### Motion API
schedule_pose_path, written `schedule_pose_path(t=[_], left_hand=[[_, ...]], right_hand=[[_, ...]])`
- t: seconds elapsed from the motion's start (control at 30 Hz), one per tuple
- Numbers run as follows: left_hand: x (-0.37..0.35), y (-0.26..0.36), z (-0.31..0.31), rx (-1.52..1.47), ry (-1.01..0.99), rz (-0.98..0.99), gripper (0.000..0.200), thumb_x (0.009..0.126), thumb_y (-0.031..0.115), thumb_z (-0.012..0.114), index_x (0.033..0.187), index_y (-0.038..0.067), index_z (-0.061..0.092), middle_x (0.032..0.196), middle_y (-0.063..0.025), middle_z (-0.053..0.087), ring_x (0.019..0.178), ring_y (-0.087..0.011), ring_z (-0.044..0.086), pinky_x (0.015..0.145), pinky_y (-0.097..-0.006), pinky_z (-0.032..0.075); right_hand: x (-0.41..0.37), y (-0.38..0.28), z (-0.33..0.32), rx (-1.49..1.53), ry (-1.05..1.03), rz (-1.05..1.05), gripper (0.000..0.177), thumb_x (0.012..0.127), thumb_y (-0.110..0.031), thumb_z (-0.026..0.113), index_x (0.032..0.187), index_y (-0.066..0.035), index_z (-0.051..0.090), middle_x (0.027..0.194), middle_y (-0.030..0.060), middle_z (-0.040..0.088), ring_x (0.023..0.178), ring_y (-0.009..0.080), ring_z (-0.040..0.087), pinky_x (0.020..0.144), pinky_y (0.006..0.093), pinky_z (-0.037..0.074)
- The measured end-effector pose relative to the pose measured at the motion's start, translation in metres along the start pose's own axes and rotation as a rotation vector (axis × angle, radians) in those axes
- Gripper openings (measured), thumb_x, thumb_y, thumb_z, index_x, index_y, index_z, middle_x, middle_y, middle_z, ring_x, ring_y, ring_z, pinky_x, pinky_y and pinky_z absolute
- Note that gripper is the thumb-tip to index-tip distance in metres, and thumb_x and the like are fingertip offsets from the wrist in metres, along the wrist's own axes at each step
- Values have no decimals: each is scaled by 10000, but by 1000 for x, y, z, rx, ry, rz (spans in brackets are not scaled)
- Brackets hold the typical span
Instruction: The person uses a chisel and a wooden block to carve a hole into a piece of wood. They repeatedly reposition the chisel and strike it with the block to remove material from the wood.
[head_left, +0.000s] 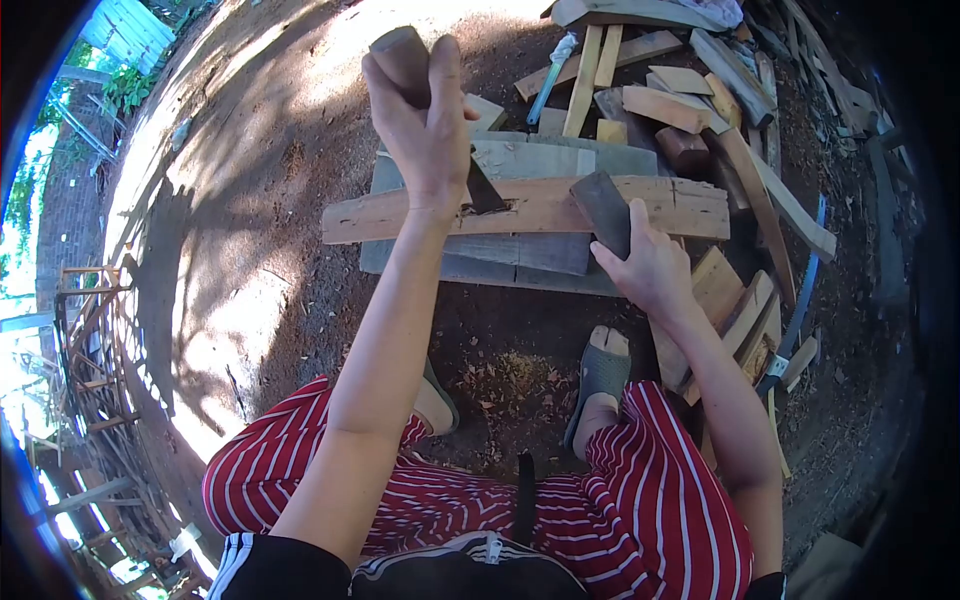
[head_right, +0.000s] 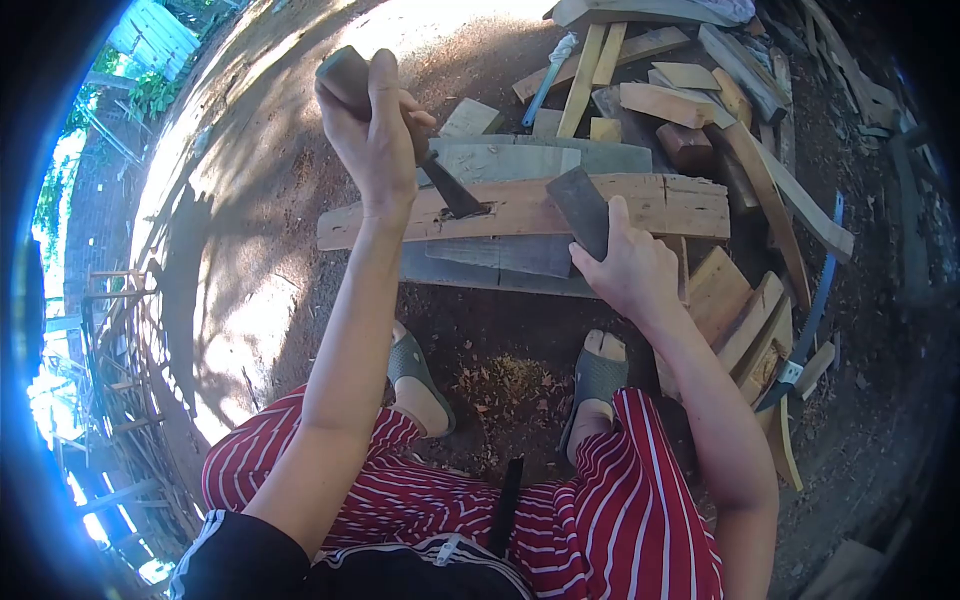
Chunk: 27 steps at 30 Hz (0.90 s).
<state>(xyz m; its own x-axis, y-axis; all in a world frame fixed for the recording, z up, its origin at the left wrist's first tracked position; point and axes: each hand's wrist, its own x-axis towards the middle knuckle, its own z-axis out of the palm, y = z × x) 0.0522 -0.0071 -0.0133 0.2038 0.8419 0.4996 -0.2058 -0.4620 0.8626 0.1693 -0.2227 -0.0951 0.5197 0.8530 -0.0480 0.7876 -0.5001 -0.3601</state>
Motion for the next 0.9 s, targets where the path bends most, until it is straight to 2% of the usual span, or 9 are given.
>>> schedule_pose_path(t=[0.43, 0.53, 0.6, 0.67, 0.73, 0.77, 0.83, 0.87, 0.9], left_hand=[[-6, -9, -12, -56, -121, -14, 253, 952, 195, 661, 877, 51, 467, 550, -22, 502, 410, -81, 488, 371, -239, 383], [-9, -20, -17, -59, -80, 52, 274, 894, 223, 737, 887, 64, 514, 714, -14, 580, 553, -79, 553, 521, -233, 452], [-13, -20, -19, 107, -59, 154, 184, 931, 74, 634, 856, 66, 467, 587, -28, 530, 420, -78, 499, 375, -236, 391], [-18, -18, -17, 86, -48, 157, 196, 922, 69, 647, 855, 71, 463, 589, -22, 529, 428, -74, 509, 377, -228, 392], [-24, -12, -13, 18, -42, 105, 195, 918, 55, 646, 849, 72, 464, 587, -16, 525, 414, -72, 501, 364, -229, 385], [-25, -11, -15, 32, -29, 74, 204, 894, 78, 683, 862, 68, 482, 643, -20, 551, 480, -80, 541, 433, -243, 440], [-29, -7, -15, 83, -7, 98, 189, 867, 87, 699, 891, 57, 514, 704, -43, 578, 576, -103, 566, 542, -264, 467], [-30, -4, -15, 137, 12, 122, 193, 840, 96, 715, 919, 46, 546, 765, -66, 606, 672, -126, 592, 650, -284, 494], [-32, -1, -14, 128, 16, 128, 193, 840, 96, 715, 919, 46, 546, 765, -66, 606, 672, -126, 592, 650, -284, 494]], right_hand=[[1, 2, 3, 3, 18, -25, 700, 832, -448, 678, 1279, 17, 404, 788, 246, 680, 731, 423, 686, 641, 506, 549], [1, -1, 0, 17, -4, 10, 711, 829, -457, 679, 1286, 14, 405, 797, 248, 682, 751, 437, 683, 666, 519, 548], [4, -3, -6, 17, -55, 36, 716, 826, -460, 681, 1287, 15, 407, 850, 263, 681, 800, 437, 682, 701, 513, 545], [11, 2, -15, 8, -105, 60, 721, 823, -462, 682, 1288, 16, 410, 904, 279, 679, 850, 437, 682, 736, 506, 542], [26, -5, -37, 244, -67, -77, 727, 825, -467, 679, 1291, 20, 406, 1033, 310, 651, 948, 427, 669, 808, 474, 528], [29, -16, -59, 291, -31, -44, 714, 824, -467, 680, 1276, 17, 412, 1089, 302, 632, 982, 404, 665, 832, 444, 517], [36, -59, -119, 540, 78, -239, 690, 814, -431, 699, 1254, 21, 419, 1063, 283, 638, 973, 385, 669, 828, 435, 518], [35, -83, -146, 581, 247, -424, 664, 836, -419, 680, 1259, 28, 432, 1068, 230, 636, 946, 311, 655, 809, 398, 519], [33, -104, -165, 615, 417, -613, 639, 857, -408, 661, 1263, 35, 444, 1072, 178, 634, 919, 237, 641, 789, 361, 520]])
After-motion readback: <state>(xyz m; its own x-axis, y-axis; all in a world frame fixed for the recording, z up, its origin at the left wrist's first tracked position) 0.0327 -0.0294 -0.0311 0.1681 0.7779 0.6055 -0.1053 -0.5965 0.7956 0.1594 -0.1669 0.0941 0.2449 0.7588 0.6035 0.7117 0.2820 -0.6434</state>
